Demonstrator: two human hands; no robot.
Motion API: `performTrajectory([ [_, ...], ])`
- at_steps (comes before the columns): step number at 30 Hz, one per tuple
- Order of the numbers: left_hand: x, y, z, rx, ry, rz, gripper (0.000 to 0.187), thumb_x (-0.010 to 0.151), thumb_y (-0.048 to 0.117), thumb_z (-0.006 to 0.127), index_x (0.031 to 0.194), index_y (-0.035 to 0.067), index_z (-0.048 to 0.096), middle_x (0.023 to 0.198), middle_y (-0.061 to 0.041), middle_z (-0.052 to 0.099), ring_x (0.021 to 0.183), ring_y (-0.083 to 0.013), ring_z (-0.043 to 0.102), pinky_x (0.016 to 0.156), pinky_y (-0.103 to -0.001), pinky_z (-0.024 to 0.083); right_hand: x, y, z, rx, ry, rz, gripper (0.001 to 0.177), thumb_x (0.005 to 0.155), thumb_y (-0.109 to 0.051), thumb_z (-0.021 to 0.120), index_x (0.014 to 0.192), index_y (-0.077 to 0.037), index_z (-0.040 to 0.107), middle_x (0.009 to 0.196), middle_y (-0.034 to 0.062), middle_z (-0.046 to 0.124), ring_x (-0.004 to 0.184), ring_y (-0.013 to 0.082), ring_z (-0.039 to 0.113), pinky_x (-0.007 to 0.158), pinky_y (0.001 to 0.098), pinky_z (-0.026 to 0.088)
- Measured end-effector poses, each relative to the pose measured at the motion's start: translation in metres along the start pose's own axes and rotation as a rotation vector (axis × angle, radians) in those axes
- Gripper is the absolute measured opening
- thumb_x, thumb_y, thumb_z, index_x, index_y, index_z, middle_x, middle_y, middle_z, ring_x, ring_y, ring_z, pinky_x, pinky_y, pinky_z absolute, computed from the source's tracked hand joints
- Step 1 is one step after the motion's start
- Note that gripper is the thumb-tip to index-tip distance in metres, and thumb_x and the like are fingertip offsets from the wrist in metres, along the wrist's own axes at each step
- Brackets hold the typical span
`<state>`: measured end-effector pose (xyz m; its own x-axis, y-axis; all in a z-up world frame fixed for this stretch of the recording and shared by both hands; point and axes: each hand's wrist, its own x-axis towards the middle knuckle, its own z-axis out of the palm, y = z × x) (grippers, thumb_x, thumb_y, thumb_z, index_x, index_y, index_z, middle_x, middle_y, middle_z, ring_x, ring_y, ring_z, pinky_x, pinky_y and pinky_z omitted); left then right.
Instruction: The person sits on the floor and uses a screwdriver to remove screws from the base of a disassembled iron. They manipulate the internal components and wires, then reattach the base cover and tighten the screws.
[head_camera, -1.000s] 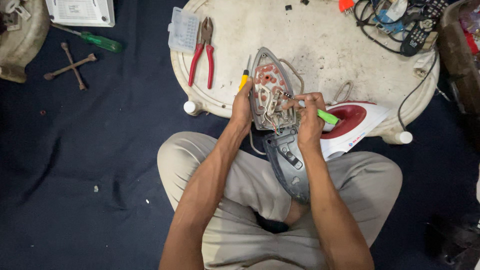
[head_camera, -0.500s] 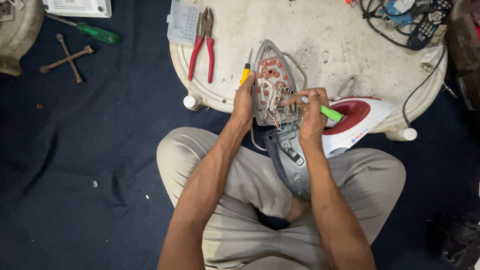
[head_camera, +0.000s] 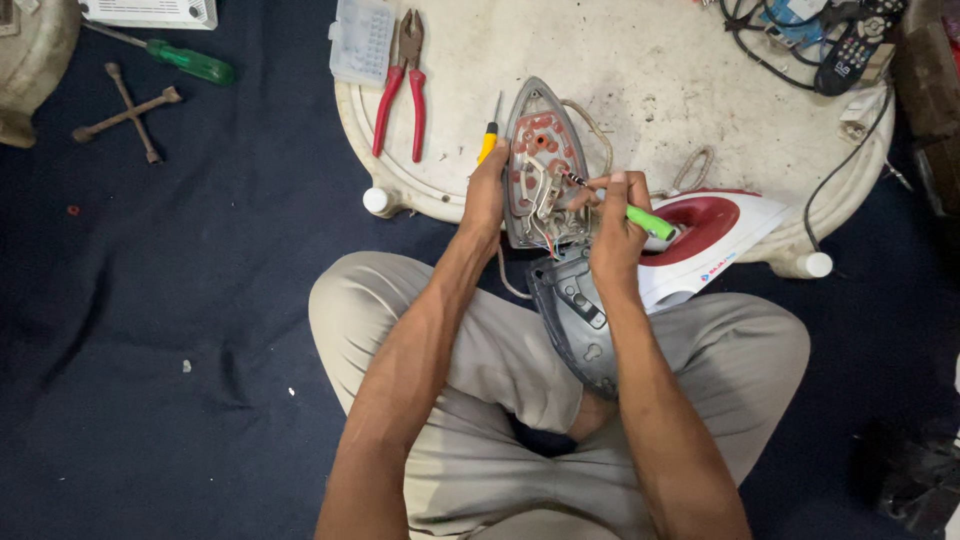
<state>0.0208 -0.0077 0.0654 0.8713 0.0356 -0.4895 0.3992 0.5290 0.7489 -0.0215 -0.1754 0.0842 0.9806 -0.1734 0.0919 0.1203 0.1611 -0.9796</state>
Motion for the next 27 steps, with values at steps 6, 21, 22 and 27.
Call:
performTrajectory([
  [6, 0.004, 0.001, -0.001, 0.156, 0.033, -0.033, 0.040, 0.104, 0.039, 0.046, 0.107, 0.006, 0.068, 0.079, -0.004, 0.065, 0.066, -0.0141, 0.065, 0.056, -0.030, 0.055, 0.008, 0.004, -0.001, -0.099, 0.078, 0.066, 0.029, 0.113, -0.025, 0.049, 0.097, -0.003, 0.059, 0.083, 0.0045, 0.065, 0.073, 0.0105, 0.062, 0.071, 0.0264, 0.052],
  [21, 0.023, -0.018, -0.019, 0.968, 0.178, 0.342, 0.034, 0.099, 0.036, 0.054, 0.107, 0.007, 0.070, 0.085, -0.020, 0.073, 0.083, -0.0383, 0.069, 0.074, -0.046, 0.052, 0.021, -0.004, 0.005, -0.610, -0.021, 0.060, 0.030, 0.102, -0.029, 0.069, 0.097, 0.000, 0.065, 0.079, 0.0140, 0.073, 0.069, 0.0189, 0.071, 0.066, 0.0344, 0.054],
  [22, 0.020, -0.016, -0.017, 1.053, 0.195, 0.373, 0.034, 0.099, 0.037, 0.054, 0.109, 0.008, 0.070, 0.087, -0.021, 0.073, 0.085, -0.0419, 0.069, 0.074, -0.049, 0.052, 0.023, -0.002, 0.004, -0.624, -0.043, 0.044, 0.030, 0.102, -0.029, 0.068, 0.100, 0.001, 0.066, 0.080, 0.0146, 0.073, 0.070, 0.0209, 0.071, 0.067, 0.0357, 0.054],
  [27, -0.006, -0.002, -0.006, 1.269, 0.302, 0.563, 0.025, 0.095, 0.028, 0.068, 0.103, 0.005, 0.072, 0.095, -0.023, 0.073, 0.086, -0.0427, 0.070, 0.076, -0.049, 0.055, 0.025, 0.012, 0.002, -0.667, -0.088, 0.049, 0.033, 0.101, -0.031, 0.068, 0.106, 0.002, 0.070, 0.083, 0.0182, 0.072, 0.076, 0.0268, 0.073, 0.069, 0.0391, 0.055],
])
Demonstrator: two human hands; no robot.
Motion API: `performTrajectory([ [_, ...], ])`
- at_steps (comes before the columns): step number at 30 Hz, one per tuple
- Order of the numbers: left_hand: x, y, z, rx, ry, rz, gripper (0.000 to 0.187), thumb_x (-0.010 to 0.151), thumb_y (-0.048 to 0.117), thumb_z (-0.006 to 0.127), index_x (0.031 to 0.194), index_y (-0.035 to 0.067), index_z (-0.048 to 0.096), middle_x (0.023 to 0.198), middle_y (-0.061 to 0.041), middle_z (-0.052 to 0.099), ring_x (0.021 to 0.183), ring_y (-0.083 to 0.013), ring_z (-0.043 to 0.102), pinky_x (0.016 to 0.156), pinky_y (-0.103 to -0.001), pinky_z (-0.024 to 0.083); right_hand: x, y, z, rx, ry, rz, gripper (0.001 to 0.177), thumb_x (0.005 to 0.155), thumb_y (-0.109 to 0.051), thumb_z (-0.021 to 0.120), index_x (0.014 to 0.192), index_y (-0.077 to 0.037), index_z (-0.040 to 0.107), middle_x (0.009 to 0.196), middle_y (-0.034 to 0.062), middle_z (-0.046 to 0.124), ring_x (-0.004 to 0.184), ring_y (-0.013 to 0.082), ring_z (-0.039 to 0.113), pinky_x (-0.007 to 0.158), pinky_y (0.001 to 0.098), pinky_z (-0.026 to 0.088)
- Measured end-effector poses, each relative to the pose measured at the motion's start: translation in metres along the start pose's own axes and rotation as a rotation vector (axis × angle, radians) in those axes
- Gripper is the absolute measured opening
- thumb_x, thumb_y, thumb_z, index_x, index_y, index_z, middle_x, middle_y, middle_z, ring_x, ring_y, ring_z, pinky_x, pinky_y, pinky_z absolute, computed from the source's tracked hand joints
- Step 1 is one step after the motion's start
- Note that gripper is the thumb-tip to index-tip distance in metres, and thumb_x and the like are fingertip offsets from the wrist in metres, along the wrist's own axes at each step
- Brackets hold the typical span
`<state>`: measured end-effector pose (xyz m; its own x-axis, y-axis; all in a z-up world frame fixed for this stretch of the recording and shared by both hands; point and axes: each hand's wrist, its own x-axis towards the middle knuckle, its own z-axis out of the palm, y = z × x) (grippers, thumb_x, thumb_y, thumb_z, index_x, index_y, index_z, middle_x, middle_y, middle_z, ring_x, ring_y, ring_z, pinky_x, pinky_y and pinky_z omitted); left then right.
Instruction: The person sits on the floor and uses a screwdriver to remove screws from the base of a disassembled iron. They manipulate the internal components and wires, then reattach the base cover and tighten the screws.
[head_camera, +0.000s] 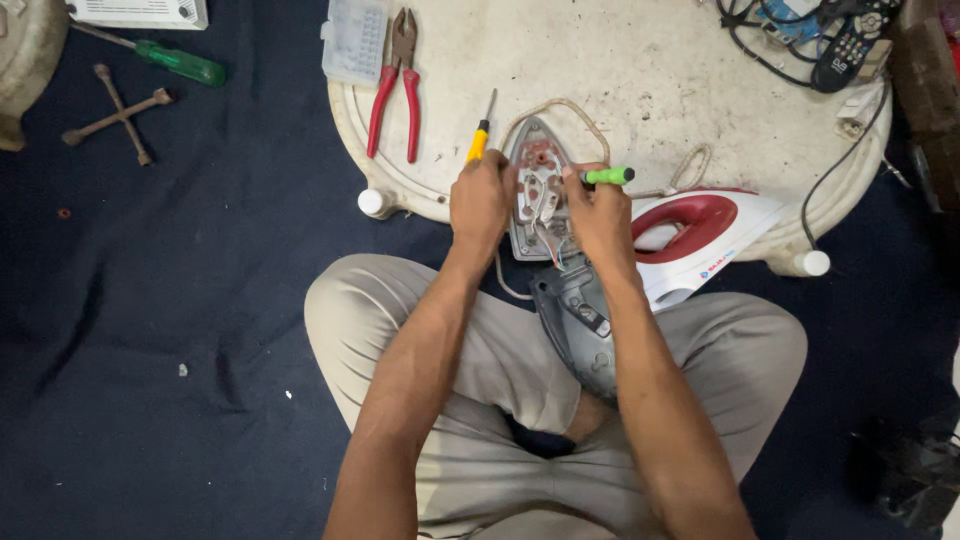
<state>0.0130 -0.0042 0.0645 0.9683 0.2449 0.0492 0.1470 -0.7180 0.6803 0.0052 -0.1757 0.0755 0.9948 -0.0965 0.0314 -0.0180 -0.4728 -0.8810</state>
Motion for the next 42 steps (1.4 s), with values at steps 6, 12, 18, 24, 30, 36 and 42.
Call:
performTrajectory([
  [6, 0.003, 0.016, -0.012, -0.424, 0.003, 0.202, 0.021, 0.098, 0.014, 0.067, 0.116, 0.003, 0.072, 0.104, -0.015, 0.077, 0.090, -0.0248, 0.077, 0.080, -0.037, 0.060, 0.018, -0.007, -0.015, 0.082, -0.103, 0.244, 0.033, 0.099, -0.033, 0.064, 0.105, 0.000, 0.071, 0.087, 0.0141, 0.078, 0.077, 0.0226, 0.075, 0.069, 0.0362, 0.057],
  [12, 0.015, 0.017, -0.008, -0.761, -0.351, -0.052, 0.032, 0.103, 0.016, 0.062, 0.131, 0.004, 0.070, 0.111, -0.009, 0.077, 0.096, -0.0140, 0.069, 0.077, -0.030, 0.056, 0.030, -0.021, -0.035, -0.053, -0.286, 0.114, 0.032, 0.098, -0.031, 0.066, 0.104, -0.001, 0.076, 0.090, 0.0135, 0.080, 0.081, 0.0201, 0.076, 0.073, 0.0356, 0.056],
  [18, 0.018, 0.038, -0.014, -0.884, -0.481, 0.238, 0.038, 0.106, 0.018, 0.063, 0.142, 0.006, 0.061, 0.134, -0.008, 0.069, 0.120, -0.0125, 0.065, 0.101, -0.027, 0.053, 0.036, -0.003, -0.030, -0.207, -0.282, -0.033, 0.026, 0.092, -0.019, 0.069, 0.102, 0.005, 0.071, 0.084, 0.0266, 0.070, 0.081, 0.0406, 0.071, 0.071, 0.0468, 0.053],
  [24, 0.016, 0.064, -0.029, -0.604, -0.360, 0.373, 0.039, 0.102, 0.017, 0.069, 0.140, 0.012, 0.067, 0.125, -0.007, 0.075, 0.107, -0.0150, 0.066, 0.093, -0.029, 0.055, 0.038, 0.006, -0.028, -0.206, -0.245, -0.146, 0.022, 0.094, -0.015, 0.067, 0.102, 0.005, 0.070, 0.086, 0.0283, 0.069, 0.082, 0.0424, 0.070, 0.072, 0.0466, 0.052],
  [30, 0.025, 0.064, -0.031, -0.745, -0.299, 0.300, 0.034, 0.103, 0.014, 0.068, 0.136, 0.008, 0.064, 0.122, -0.007, 0.074, 0.107, -0.0117, 0.070, 0.091, -0.028, 0.060, 0.037, -0.003, -0.038, 0.030, -0.346, 0.028, 0.024, 0.093, -0.021, 0.073, 0.107, -0.002, 0.076, 0.083, 0.0129, 0.075, 0.074, 0.0152, 0.067, 0.067, 0.0333, 0.053],
  [36, 0.029, 0.056, -0.032, -0.761, -0.306, 0.248, 0.035, 0.104, 0.015, 0.069, 0.138, 0.008, 0.064, 0.113, -0.006, 0.076, 0.102, -0.0101, 0.067, 0.089, -0.027, 0.058, 0.036, -0.004, -0.039, 0.120, -0.358, -0.052, 0.025, 0.094, -0.022, 0.075, 0.113, -0.006, 0.078, 0.091, 0.0039, 0.078, 0.080, 0.0059, 0.068, 0.072, 0.0257, 0.054],
  [42, 0.033, 0.052, -0.031, -0.815, -0.339, 0.176, 0.036, 0.103, 0.016, 0.069, 0.139, 0.010, 0.066, 0.111, -0.002, 0.075, 0.098, -0.0077, 0.067, 0.087, -0.026, 0.058, 0.033, -0.011, -0.037, 0.053, -0.296, 0.029, 0.026, 0.093, -0.025, 0.076, 0.113, -0.009, 0.078, 0.076, 0.0053, 0.075, 0.068, 0.0069, 0.061, 0.063, 0.0273, 0.050],
])
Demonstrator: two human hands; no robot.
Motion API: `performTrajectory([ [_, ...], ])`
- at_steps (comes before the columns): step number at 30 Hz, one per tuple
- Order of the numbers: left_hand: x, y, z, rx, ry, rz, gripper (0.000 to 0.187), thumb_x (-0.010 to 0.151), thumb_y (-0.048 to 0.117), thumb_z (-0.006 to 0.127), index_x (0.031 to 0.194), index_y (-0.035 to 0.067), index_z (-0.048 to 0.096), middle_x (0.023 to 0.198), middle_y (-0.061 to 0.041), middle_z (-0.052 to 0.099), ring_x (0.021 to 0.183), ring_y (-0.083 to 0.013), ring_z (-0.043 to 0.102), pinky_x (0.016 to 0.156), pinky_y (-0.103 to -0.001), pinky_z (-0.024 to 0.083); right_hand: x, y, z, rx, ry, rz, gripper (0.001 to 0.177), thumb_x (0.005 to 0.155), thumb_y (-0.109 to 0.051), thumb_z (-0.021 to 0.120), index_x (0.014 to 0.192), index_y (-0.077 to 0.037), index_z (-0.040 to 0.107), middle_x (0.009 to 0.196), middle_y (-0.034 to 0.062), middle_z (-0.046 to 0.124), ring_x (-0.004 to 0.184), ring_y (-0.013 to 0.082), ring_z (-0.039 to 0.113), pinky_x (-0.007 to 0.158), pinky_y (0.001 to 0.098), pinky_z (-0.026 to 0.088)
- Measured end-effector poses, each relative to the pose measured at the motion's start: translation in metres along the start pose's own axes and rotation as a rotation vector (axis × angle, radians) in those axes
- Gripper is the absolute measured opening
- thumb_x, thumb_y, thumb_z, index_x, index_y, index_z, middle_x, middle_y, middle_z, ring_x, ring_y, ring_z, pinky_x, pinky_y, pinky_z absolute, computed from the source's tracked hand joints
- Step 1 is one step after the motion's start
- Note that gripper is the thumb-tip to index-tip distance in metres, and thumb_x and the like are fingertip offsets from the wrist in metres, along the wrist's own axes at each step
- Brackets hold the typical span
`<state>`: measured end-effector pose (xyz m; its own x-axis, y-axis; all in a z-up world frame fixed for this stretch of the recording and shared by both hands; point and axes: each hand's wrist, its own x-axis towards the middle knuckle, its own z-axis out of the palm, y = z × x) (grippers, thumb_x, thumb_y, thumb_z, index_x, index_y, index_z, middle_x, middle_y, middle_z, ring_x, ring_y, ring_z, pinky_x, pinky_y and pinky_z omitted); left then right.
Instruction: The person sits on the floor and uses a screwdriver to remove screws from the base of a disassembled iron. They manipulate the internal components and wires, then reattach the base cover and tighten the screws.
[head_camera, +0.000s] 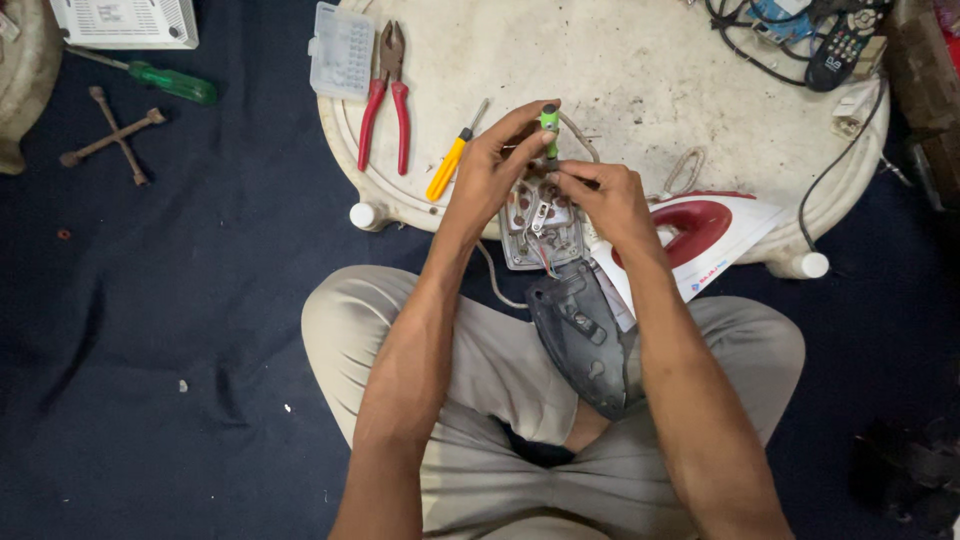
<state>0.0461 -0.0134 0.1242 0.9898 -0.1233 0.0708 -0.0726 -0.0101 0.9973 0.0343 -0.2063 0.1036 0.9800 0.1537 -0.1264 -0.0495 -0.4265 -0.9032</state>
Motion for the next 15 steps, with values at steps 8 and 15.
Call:
performTrajectory([
  [8, -0.0008, 0.0042, -0.0007, 0.022, 0.012, -0.039, 0.036, 0.102, 0.018, 0.069, 0.138, 0.011, 0.067, 0.107, -0.001, 0.075, 0.094, -0.0068, 0.066, 0.080, -0.025, 0.058, -0.0007, -0.0094, 0.0029, -0.085, -0.011, 0.015, 0.022, 0.093, -0.026, 0.076, 0.110, -0.012, 0.079, 0.071, 0.0075, 0.070, 0.063, 0.0100, 0.058, 0.060, 0.0297, 0.047],
  [15, -0.0026, 0.0080, -0.0024, 0.066, 0.005, -0.012, 0.036, 0.103, 0.018, 0.069, 0.138, 0.011, 0.067, 0.109, 0.000, 0.075, 0.094, -0.0055, 0.064, 0.082, -0.024, 0.056, -0.0002, -0.0042, 0.0053, -0.039, -0.003, -0.014, 0.021, 0.094, -0.026, 0.075, 0.109, -0.012, 0.079, 0.073, 0.0066, 0.072, 0.065, 0.0098, 0.062, 0.062, 0.0292, 0.049],
])
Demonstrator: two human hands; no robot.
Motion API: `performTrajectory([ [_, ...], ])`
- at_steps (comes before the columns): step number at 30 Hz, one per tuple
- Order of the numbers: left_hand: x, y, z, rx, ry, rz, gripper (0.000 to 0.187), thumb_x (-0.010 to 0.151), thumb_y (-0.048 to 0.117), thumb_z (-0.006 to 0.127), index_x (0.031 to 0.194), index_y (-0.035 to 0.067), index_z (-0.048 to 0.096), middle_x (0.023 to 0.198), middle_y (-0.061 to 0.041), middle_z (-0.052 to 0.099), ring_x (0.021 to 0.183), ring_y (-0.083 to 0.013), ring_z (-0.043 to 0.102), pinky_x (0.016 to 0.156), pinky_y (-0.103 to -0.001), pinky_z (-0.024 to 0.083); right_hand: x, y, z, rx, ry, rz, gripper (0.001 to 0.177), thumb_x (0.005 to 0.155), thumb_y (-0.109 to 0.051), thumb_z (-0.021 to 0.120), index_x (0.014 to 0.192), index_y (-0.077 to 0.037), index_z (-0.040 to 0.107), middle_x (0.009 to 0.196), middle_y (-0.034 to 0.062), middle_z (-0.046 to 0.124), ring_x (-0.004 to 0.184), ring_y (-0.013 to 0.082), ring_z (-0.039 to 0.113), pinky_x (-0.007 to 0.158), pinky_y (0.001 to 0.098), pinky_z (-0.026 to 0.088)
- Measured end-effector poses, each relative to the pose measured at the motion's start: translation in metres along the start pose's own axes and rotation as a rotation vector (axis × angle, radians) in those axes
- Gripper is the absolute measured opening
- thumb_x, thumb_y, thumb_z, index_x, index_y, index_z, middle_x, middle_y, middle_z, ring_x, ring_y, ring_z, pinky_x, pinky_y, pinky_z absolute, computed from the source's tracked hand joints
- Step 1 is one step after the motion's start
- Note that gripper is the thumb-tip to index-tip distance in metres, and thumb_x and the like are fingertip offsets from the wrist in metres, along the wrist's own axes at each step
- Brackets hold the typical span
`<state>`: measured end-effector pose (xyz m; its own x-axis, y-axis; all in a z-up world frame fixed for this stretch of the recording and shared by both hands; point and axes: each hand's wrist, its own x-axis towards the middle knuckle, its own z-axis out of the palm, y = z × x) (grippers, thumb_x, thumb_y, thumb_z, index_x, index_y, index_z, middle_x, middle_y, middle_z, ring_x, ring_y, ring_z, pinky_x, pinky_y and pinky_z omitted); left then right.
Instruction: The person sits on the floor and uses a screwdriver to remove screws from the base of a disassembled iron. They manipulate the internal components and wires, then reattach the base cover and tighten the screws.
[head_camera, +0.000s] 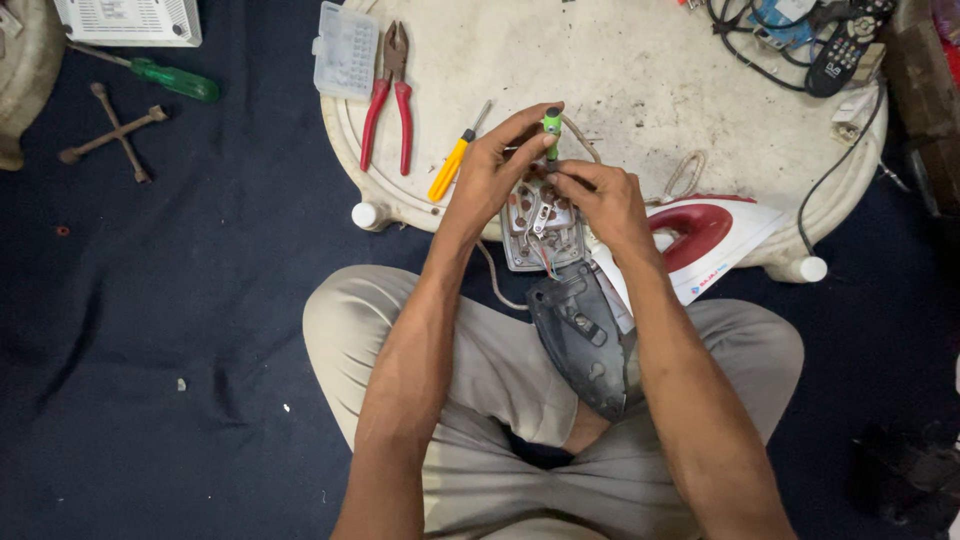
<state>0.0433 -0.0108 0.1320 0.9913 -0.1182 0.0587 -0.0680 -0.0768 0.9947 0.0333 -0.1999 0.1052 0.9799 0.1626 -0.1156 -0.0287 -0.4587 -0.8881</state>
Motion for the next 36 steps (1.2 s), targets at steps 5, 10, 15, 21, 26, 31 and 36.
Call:
performTrajectory([
  [5, 0.001, -0.001, 0.001, -0.002, -0.018, 0.015, 0.035, 0.103, 0.018, 0.067, 0.137, 0.010, 0.067, 0.115, 0.000, 0.076, 0.097, -0.0055, 0.065, 0.084, -0.024, 0.057, 0.002, 0.008, 0.003, 0.017, 0.016, -0.032, 0.022, 0.094, -0.024, 0.073, 0.112, -0.013, 0.077, 0.087, 0.0073, 0.078, 0.077, 0.0108, 0.072, 0.070, 0.0284, 0.055],
  [10, -0.002, 0.002, 0.003, 0.131, -0.033, 0.115, 0.036, 0.102, 0.015, 0.068, 0.137, 0.008, 0.066, 0.122, -0.006, 0.076, 0.106, -0.0104, 0.070, 0.092, -0.026, 0.057, 0.001, 0.013, 0.002, -0.059, 0.022, -0.052, 0.023, 0.094, -0.022, 0.072, 0.115, -0.013, 0.077, 0.092, 0.0096, 0.078, 0.082, 0.0174, 0.076, 0.073, 0.0309, 0.056],
  [15, -0.007, 0.007, 0.008, 0.150, -0.021, 0.186, 0.033, 0.100, 0.013, 0.070, 0.133, 0.007, 0.065, 0.127, -0.012, 0.073, 0.109, -0.0171, 0.073, 0.095, -0.030, 0.060, -0.003, 0.014, 0.002, -0.066, 0.025, -0.107, 0.022, 0.095, -0.019, 0.071, 0.114, -0.010, 0.076, 0.096, 0.0122, 0.078, 0.086, 0.0228, 0.078, 0.076, 0.0340, 0.058],
  [21, -0.018, 0.024, 0.014, 0.438, 0.018, 0.430, 0.038, 0.100, 0.009, 0.071, 0.136, 0.006, 0.059, 0.119, -0.017, 0.071, 0.110, -0.0347, 0.071, 0.093, -0.039, 0.057, -0.004, 0.011, -0.001, -0.049, 0.008, -0.177, 0.028, 0.093, -0.016, 0.070, 0.118, -0.003, 0.072, 0.099, 0.0194, 0.076, 0.092, 0.0298, 0.077, 0.079, 0.0383, 0.059],
  [26, -0.022, 0.043, 0.015, 0.490, -0.064, 0.497, 0.047, 0.098, 0.004, 0.068, 0.144, 0.004, 0.057, 0.117, -0.017, 0.070, 0.110, -0.0374, 0.068, 0.095, -0.042, 0.054, -0.003, 0.009, -0.002, -0.163, 0.001, -0.116, 0.026, 0.093, -0.016, 0.071, 0.115, -0.002, 0.072, 0.096, 0.0227, 0.075, 0.091, 0.0362, 0.075, 0.077, 0.0416, 0.057],
  [31, -0.024, 0.051, 0.019, 0.449, -0.028, 0.479, 0.034, 0.100, 0.008, 0.069, 0.134, 0.008, 0.063, 0.121, -0.015, 0.070, 0.108, -0.0340, 0.070, 0.095, -0.040, 0.056, -0.005, 0.006, -0.004, -0.120, -0.004, -0.108, 0.025, 0.092, -0.017, 0.071, 0.113, -0.003, 0.073, 0.097, 0.0210, 0.076, 0.091, 0.0340, 0.076, 0.077, 0.0404, 0.057],
  [36, -0.027, 0.050, 0.023, 0.594, 0.096, 0.345, 0.029, 0.094, 0.015, 0.076, 0.120, 0.006, 0.068, 0.103, -0.014, 0.069, 0.096, -0.0340, 0.070, 0.083, -0.041, 0.056, -0.005, 0.003, -0.004, -0.071, -0.012, -0.111, 0.026, 0.089, -0.016, 0.073, 0.112, -0.004, 0.074, 0.096, 0.0186, 0.076, 0.090, 0.0304, 0.077, 0.077, 0.0384, 0.057],
])
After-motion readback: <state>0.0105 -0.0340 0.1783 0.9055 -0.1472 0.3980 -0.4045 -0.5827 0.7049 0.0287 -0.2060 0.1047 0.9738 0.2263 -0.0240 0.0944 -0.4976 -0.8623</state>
